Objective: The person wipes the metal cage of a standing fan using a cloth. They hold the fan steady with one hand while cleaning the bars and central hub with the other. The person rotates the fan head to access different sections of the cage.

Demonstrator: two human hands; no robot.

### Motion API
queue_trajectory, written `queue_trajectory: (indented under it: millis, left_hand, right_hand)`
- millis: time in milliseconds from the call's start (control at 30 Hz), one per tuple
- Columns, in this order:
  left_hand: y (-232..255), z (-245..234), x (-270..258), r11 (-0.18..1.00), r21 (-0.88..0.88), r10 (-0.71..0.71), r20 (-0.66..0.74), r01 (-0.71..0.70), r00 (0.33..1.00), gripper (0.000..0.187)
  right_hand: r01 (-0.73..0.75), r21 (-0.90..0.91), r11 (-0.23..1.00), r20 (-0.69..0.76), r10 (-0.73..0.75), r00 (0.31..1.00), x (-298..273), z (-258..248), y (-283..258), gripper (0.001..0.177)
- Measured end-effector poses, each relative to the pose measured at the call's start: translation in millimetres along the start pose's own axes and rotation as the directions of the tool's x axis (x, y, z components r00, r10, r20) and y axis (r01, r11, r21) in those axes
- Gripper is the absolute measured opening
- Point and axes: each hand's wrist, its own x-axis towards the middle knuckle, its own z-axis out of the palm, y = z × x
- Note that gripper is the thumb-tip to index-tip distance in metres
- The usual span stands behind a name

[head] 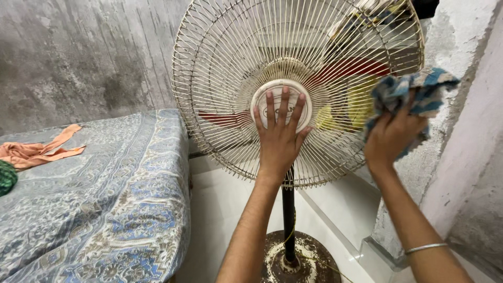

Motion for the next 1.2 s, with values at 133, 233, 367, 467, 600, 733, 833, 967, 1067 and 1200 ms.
queue_trajectory:
  millis: [133, 233, 367, 467, 600, 733, 833, 967, 1067, 1200]
  left_hand:
    - [2, -4, 2, 1.0, -0.028, 0.0, -0.002, 0.0, 1.0, 0.076]
    - [0, -8, 2, 0.999, -0.035, -0.001, 0.023, 0.001, 1.0, 0.078]
    - [0, -8, 3, 1.0, 0.001, -0.008, 0.066, 0.008, 0.998, 0.078]
    - [3, -6, 2, 1.0, 0.0, -0.009, 0.053, 0.009, 0.999, 0.076]
    - [3, -3, 2, 1.0, -0.012, -0.015, 0.034, 0.016, 0.999, 0.074]
    - [3, -6, 3, 1.0, 0.005, -0.007, 0.021, 0.007, 1.0, 0.074]
    - [3, -12, 3, 0.999, -0.033, -0.016, 0.041, 0.018, 0.999, 0.076]
    - [5, -13, 4, 1.0, -0.018, -0.02, 0.054, 0.021, 0.998, 0.076]
    - [4, -10, 3, 1.0, -0.024, -0.005, 0.011, 0.005, 1.0, 0.075]
    - [5, -7, 4, 1.0, 0.003, -0.003, 0.012, 0.003, 1.0, 0.073]
  right_hand:
    - [0.145, -0.064, 0.987, 0.153, -0.134, 0.979, -22, 4, -50, 0.054]
    - [0.553, -0.01, 0.833, 0.236, -0.535, 0.811, -35, -3, -69, 0.049]
    - [0.653, 0.015, 0.757, 0.22, -0.639, 0.737, -12, 7, -62, 0.037]
    - [0.18, 0.233, 0.956, 0.077, -0.203, 0.976, 22, 9, -43, 0.057]
    - [-0.056, 0.064, 0.996, 0.102, 0.049, 0.994, 59, 13, -28, 0.053]
    - [0.315, -0.098, 0.944, 0.235, -0.286, 0.929, 16, 12, -53, 0.054]
    - [0.519, 0.092, 0.85, 0.312, -0.52, 0.795, -11, 1, -69, 0.048]
    - [0.529, 0.123, 0.84, 0.277, -0.541, 0.794, 17, -4, -71, 0.046]
    - [0.303, 0.087, 0.949, 0.272, -0.315, 0.909, 57, -5, -66, 0.051]
    - [-0.038, -0.008, 0.999, 0.314, 0.038, 0.949, 100, -1, -64, 0.062]
